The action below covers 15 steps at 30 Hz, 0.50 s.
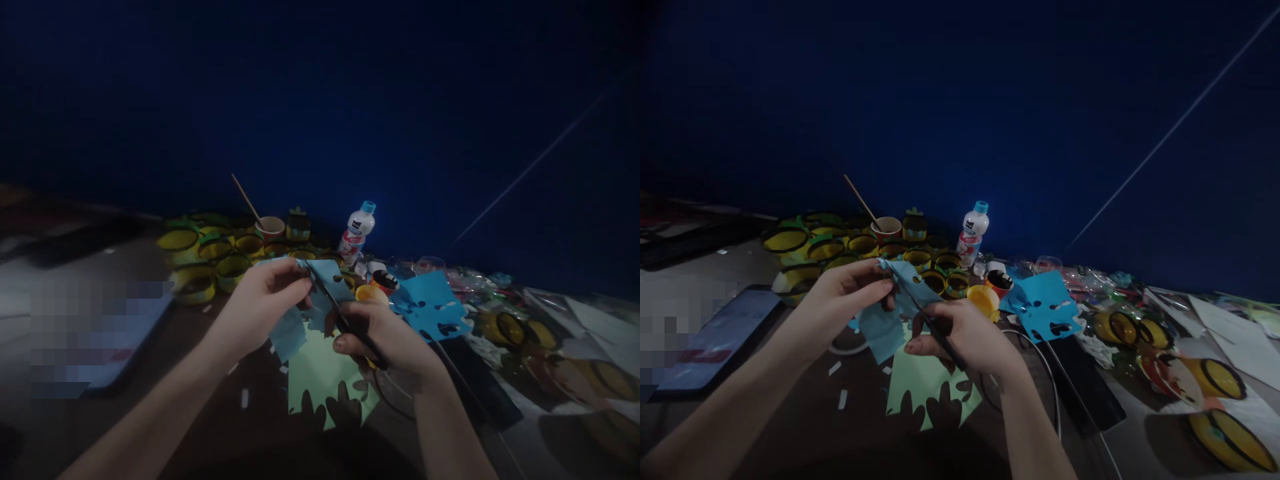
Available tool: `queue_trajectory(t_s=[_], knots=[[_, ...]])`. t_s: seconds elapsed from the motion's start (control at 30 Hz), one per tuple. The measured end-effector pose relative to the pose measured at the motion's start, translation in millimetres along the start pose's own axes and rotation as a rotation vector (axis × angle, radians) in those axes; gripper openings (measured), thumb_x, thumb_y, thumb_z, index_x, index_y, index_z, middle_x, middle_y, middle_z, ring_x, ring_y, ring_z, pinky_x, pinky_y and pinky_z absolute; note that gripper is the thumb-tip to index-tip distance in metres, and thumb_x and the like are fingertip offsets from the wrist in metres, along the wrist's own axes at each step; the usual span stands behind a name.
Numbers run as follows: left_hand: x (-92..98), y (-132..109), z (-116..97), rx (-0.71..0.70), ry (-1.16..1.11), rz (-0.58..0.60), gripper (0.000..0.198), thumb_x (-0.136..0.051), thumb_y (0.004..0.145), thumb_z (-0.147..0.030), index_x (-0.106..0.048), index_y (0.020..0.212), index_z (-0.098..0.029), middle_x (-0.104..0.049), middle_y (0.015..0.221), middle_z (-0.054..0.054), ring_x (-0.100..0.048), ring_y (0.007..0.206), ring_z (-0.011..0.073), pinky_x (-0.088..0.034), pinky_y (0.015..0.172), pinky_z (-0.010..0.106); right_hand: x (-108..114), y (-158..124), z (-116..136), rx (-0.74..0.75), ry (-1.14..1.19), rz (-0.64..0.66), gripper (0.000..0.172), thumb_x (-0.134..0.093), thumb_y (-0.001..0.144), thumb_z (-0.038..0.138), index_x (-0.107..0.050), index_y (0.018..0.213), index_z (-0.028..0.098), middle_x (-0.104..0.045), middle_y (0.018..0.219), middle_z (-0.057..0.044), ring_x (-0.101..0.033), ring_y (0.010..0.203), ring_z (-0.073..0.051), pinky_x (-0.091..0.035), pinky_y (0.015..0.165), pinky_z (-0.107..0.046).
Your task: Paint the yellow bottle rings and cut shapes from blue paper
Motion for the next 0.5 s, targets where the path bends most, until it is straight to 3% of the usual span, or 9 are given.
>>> queue_trajectory(t_s=[0.5], knots=[[4.7, 0.3, -2.2, -0.002, 0.03, -0.038, 0.015, -0.052, 0.078, -0.029, -0.06, 0.07, -0.018, -0.061, 0.06, -0.002, -0.059, 0.062, 0.0154, -0.044, 0.059, 0.024, 0.7, -0.2, -0.6, 0.005, 0.015, -0.001, 0.031, -0.069, 0.069, 0.043, -0.056, 0.077, 0.015, -0.043, 0.053, 0.005, -0.037, 0.04, -0.005, -0.031, 0.036, -0.018]])
Point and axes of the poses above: each hand's wrist, its own y-axis towards the middle knuckle, its own x-axis out of the back of the hand, z = x × y, the point moved 10 cm from there along y, towards the middle knuckle
